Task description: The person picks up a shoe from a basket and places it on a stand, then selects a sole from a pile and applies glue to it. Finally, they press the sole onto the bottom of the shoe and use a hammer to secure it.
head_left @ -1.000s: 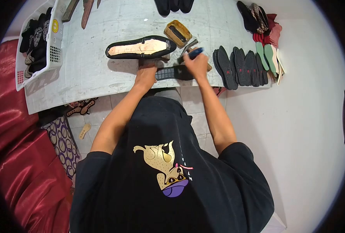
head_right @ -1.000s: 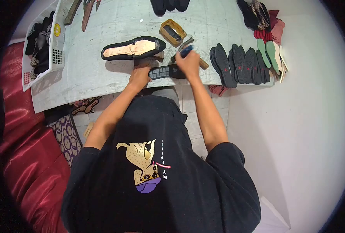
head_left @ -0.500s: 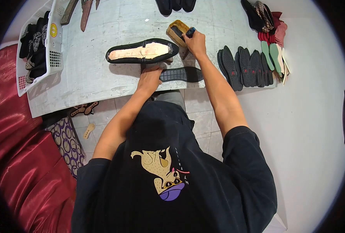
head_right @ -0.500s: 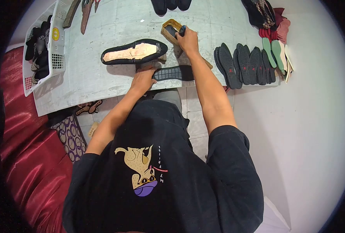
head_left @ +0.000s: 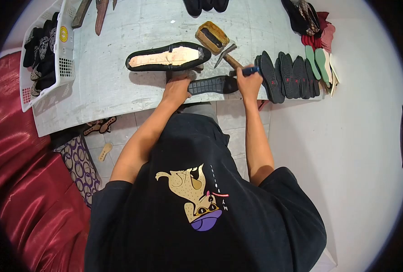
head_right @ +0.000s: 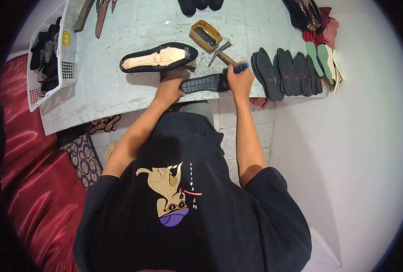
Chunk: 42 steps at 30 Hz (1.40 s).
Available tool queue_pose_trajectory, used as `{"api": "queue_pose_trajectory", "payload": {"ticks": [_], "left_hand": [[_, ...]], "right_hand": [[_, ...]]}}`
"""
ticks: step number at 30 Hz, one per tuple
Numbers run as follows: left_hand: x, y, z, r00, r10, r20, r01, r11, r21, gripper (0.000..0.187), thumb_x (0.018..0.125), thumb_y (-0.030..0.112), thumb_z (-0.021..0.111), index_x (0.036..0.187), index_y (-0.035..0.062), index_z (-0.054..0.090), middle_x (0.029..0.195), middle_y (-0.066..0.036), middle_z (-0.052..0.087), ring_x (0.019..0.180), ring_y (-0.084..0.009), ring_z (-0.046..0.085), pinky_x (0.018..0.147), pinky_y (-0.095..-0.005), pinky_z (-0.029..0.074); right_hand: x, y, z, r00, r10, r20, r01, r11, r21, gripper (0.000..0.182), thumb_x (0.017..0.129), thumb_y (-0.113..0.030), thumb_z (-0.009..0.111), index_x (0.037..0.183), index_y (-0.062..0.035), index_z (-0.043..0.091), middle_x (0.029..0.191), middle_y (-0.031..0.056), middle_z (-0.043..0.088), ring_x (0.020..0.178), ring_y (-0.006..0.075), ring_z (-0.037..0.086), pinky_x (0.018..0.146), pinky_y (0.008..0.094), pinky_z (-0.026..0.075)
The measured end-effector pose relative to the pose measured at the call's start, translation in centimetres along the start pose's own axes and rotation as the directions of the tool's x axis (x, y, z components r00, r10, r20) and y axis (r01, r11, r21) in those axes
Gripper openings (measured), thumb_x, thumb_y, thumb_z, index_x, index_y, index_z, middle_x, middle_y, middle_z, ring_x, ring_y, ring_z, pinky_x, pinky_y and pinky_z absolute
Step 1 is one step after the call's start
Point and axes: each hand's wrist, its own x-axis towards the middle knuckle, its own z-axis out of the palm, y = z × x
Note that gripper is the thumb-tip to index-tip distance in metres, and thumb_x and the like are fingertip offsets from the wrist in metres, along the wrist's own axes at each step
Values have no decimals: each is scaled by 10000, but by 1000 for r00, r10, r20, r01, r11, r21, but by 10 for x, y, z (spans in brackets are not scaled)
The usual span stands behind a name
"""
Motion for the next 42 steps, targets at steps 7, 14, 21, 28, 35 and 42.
{"api": "queue_pose_trajectory", "payload": {"ticks": [7, 14, 21, 28, 35, 42], "left_hand": [[1, 0, 2, 999, -11, 47, 9, 999, 47, 367, 748, 115, 843, 1061, 15, 678, 1133, -197, 699, 1129, -405, 650, 945, -494, 522], [0, 6, -4, 999, -3, 39, 2, 1000, 19, 355, 749, 128, 843, 1044, 12, 682, 1103, -204, 710, 1112, -414, 655, 934, -505, 516], [2, 8, -2, 991, -110, 76, 107, 994, 39, 492, 746, 188, 877, 1177, 23, 708, 1134, -232, 727, 1127, -422, 669, 954, -491, 524], [0, 10, -4, 990, -120, 68, 119, 993, 20, 496, 751, 159, 863, 1213, 50, 720, 1129, -210, 734, 1121, -410, 675, 954, -487, 524], [1, 8, -2, 993, -98, 61, 98, 995, -9, 495, 756, 148, 857, 1219, 46, 715, 1164, -201, 720, 1144, -405, 664, 963, -484, 518], [3, 8, -1, 986, -127, 104, 124, 992, 29, 605, 729, 217, 893, 1283, 66, 705, 1258, -181, 708, 1172, -386, 666, 990, -458, 521]], "right_hand": [[-77, 2, 27, 993, 104, 56, -100, 993, -57, 155, 866, -140, 713, 910, -2, 659, 803, 233, 665, 771, 449, 667, 690, 485, 522], [-71, 0, 17, 991, 43, 124, -49, 998, 49, 188, 850, -95, 744, 851, 15, 591, 790, 235, 650, 728, 441, 643, 654, 489, 494], [-80, -7, 20, 978, 148, 148, -161, 984, 79, 207, 849, -98, 755, 818, 14, 584, 702, 225, 636, 668, 447, 632, 626, 474, 488], [-85, -9, 48, 973, -12, 229, -26, 986, 165, 273, 842, -177, 788, 830, 35, 617, 785, 261, 669, 760, 476, 663, 679, 522, 508], [-51, 45, 3, 953, 232, 193, -230, 973, -32, 296, 857, -180, 775, 811, 73, 628, 784, 278, 678, 735, 465, 674, 649, 527, 519], [-84, -12, 44, 953, -118, 281, 71, 982, 173, 190, 865, -88, 739, 988, 1, 624, 839, 216, 631, 753, 431, 646, 671, 498, 504]]}}
